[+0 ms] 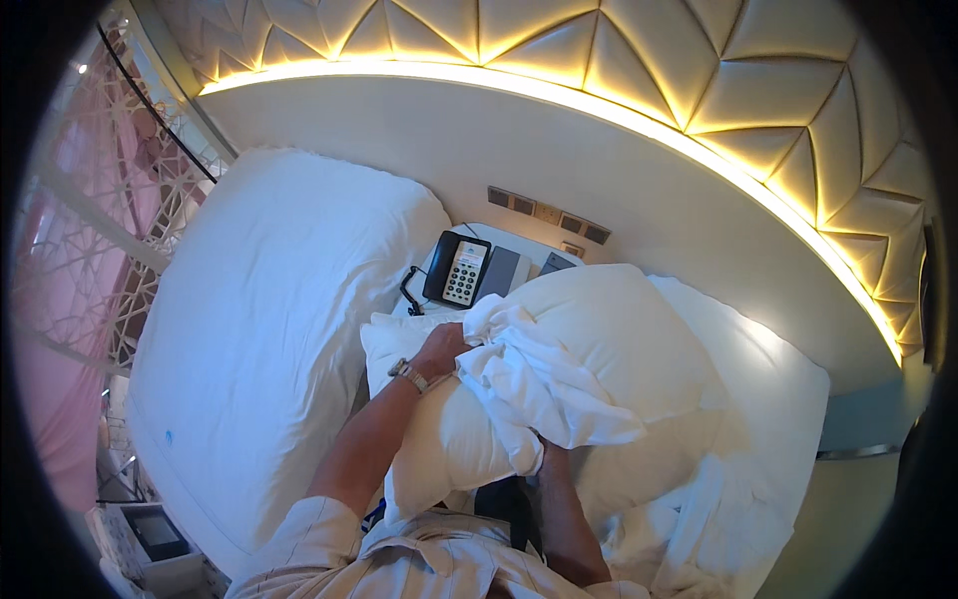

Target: The person spreads a white fitted sheet over a mattress, tucking the edges under. They then place a white duvet on top and arrange two white pillows at the head of the bed.

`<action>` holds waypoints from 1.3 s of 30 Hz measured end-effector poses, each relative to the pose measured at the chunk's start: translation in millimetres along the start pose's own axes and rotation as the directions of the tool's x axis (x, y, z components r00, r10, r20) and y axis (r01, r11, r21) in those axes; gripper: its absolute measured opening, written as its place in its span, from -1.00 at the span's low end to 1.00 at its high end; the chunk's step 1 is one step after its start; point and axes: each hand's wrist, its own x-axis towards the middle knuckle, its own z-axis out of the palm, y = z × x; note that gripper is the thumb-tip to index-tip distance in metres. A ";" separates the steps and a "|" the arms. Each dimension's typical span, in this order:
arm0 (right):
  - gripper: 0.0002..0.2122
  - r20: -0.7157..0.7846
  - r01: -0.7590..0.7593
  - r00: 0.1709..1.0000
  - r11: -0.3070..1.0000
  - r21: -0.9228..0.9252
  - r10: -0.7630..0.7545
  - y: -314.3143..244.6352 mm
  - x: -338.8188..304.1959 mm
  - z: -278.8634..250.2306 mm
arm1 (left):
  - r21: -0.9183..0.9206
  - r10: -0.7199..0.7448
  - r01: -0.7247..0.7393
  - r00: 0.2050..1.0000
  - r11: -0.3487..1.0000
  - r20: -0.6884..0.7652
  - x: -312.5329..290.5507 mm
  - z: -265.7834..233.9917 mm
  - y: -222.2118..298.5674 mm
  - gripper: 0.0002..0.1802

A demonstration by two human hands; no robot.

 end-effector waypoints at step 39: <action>-0.40 0.311 0.230 0.950 0.658 -0.717 0.007 286.7 132.9 407.2 | 0.376 -0.051 0.728 0.490 0.573 -0.870 -333.6 -407.4 -334.8 -0.21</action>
